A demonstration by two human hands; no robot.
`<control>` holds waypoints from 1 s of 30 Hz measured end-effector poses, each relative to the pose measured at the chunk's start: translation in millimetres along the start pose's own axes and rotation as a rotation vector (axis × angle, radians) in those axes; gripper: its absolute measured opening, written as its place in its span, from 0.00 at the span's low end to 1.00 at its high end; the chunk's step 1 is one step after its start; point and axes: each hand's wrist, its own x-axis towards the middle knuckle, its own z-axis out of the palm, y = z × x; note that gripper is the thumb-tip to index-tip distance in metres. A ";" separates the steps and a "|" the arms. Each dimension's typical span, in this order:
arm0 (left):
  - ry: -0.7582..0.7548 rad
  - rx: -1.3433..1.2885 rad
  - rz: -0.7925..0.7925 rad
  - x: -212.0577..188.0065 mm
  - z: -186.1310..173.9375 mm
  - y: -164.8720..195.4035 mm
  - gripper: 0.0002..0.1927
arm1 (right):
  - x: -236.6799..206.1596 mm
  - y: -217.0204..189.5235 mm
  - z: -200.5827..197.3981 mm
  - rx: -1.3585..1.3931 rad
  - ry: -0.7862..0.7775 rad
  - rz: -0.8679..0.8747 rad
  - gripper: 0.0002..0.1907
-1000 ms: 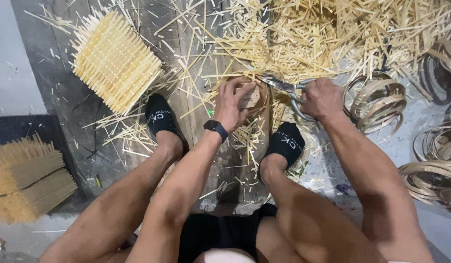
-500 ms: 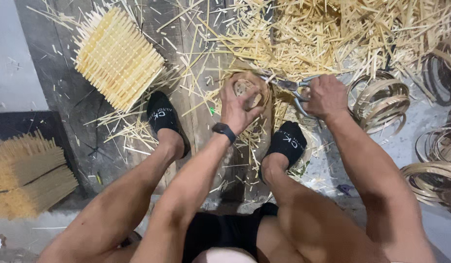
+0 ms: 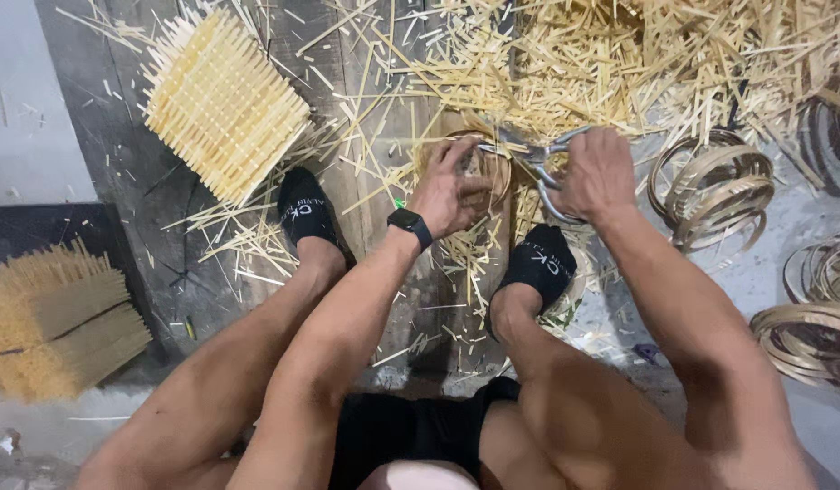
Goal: The person sits on the floor and repeatedly places a circular bamboo ring over a square woven bamboo mat, then uses shears to trim the protruding bamboo strips flush with the ring. The trimmed mats are stacked nearby.
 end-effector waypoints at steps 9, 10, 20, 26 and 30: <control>0.394 -0.194 -0.221 -14.1 24.6 21.0 0.52 | 1.4 13.6 -23.0 0.065 -0.324 0.107 0.29; 0.438 -0.208 -0.243 -14.1 28.7 23.4 0.51 | 4.0 10.6 -23.7 0.052 -0.345 0.133 0.32; 0.255 -0.121 -0.205 -15.5 7.6 16.0 0.45 | -10.4 17.9 -10.5 0.058 -0.057 0.023 0.25; 0.103 -0.091 -0.239 -4.4 -0.9 20.9 0.45 | -1.7 6.4 -5.1 0.078 -0.079 0.019 0.27; 0.273 -0.041 -0.382 -7.8 14.7 35.0 0.40 | -8.3 15.1 -10.3 0.094 -0.264 0.087 0.20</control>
